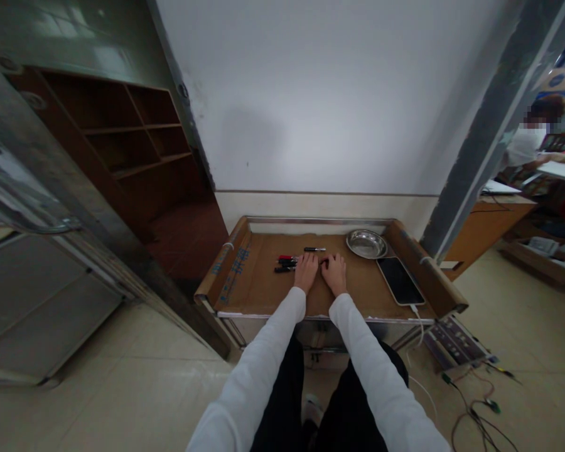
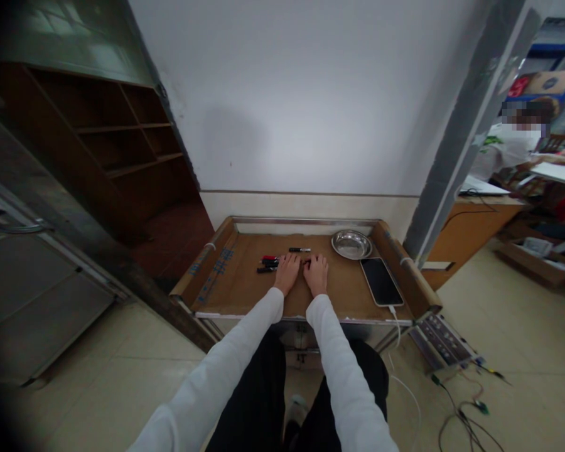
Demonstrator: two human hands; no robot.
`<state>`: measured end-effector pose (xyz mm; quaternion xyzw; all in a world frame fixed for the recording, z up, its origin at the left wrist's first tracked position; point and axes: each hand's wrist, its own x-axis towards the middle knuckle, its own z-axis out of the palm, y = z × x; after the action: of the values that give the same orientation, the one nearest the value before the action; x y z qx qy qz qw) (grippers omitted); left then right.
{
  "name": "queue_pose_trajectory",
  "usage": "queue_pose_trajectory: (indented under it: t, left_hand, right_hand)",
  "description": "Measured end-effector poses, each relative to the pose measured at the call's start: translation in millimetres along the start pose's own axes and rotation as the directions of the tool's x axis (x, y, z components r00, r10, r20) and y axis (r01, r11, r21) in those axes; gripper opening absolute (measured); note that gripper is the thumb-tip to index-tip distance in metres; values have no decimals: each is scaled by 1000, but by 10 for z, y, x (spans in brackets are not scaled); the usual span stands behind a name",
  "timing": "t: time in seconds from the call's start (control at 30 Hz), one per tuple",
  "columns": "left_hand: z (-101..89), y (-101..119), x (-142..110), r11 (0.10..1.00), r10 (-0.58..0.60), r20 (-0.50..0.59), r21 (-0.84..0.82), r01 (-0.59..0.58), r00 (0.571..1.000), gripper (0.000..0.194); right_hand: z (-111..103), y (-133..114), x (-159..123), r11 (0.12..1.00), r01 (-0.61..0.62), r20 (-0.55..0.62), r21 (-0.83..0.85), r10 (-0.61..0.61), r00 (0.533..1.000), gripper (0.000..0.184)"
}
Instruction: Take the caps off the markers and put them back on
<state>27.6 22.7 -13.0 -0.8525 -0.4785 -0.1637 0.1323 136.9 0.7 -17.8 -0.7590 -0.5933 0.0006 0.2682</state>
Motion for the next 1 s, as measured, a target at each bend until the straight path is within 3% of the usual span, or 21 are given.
queue_pose_trajectory:
  t: [0.37, 0.83, 1.0]
  left_hand:
    - [-32, -54, -34, 984, -61, 29, -169, 65, 998, 22]
    - [-86, -45, -65, 973, -98, 39, -207, 104, 994, 22]
    - [-93, -45, -65, 973, -90, 39, -208, 97, 995, 20]
  right_hand:
    - [1, 18, -93, 984, 155, -34, -91, -158, 987, 20]
    - [-30, -6, -124, 983, 73, -61, -169, -84, 995, 23]
    - [-33, -10, -121, 980, 143, -40, -140, -150, 988, 22]
